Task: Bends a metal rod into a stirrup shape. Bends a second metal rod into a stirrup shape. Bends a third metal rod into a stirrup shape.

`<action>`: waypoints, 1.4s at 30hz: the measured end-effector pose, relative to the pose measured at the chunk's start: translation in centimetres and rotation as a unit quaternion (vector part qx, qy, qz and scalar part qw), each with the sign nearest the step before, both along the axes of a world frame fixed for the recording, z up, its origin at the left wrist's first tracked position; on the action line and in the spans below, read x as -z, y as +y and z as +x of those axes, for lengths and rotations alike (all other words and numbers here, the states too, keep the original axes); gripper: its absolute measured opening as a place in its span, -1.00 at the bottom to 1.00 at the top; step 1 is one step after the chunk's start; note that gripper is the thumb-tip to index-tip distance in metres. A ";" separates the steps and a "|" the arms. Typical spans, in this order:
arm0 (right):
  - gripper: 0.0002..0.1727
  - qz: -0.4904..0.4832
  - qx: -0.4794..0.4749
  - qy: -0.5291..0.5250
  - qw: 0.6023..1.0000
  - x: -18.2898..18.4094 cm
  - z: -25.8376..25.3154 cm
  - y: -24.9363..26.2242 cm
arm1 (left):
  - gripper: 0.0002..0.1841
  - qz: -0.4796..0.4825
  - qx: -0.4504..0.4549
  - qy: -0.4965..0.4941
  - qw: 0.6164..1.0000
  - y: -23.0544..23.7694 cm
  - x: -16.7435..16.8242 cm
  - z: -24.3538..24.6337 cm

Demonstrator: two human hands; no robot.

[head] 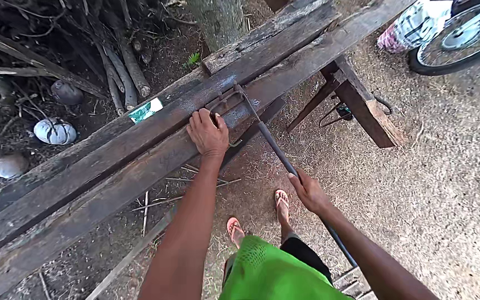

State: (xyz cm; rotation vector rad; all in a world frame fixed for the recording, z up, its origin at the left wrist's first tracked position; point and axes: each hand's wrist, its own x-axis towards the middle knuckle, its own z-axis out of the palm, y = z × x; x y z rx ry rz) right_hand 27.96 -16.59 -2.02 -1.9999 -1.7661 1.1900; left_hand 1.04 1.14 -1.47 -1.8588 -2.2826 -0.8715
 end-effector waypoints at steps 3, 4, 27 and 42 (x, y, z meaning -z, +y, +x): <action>-0.38 0.005 -0.016 -0.022 1.000 -0.1 0.1 0.3 | -0.64 0.009 -0.006 0.005 1.000 0.0 0.2 -0.1; -0.38 0.006 -0.019 -0.028 0.999 0.0 0.1 0.3 | -0.65 0.011 -0.007 0.006 1.000 0.0 0.3 -0.1; -0.34 -0.032 -0.032 -0.076 0.996 -0.5 2.1 1.2 | -0.64 -0.008 -0.006 0.018 1.000 0.0 0.1 0.2; -0.36 0.072 -0.039 -0.008 0.997 -1.0 5.1 -1.2 | -0.68 -0.131 0.016 -0.282 0.950 0.1 -5.1 -1.1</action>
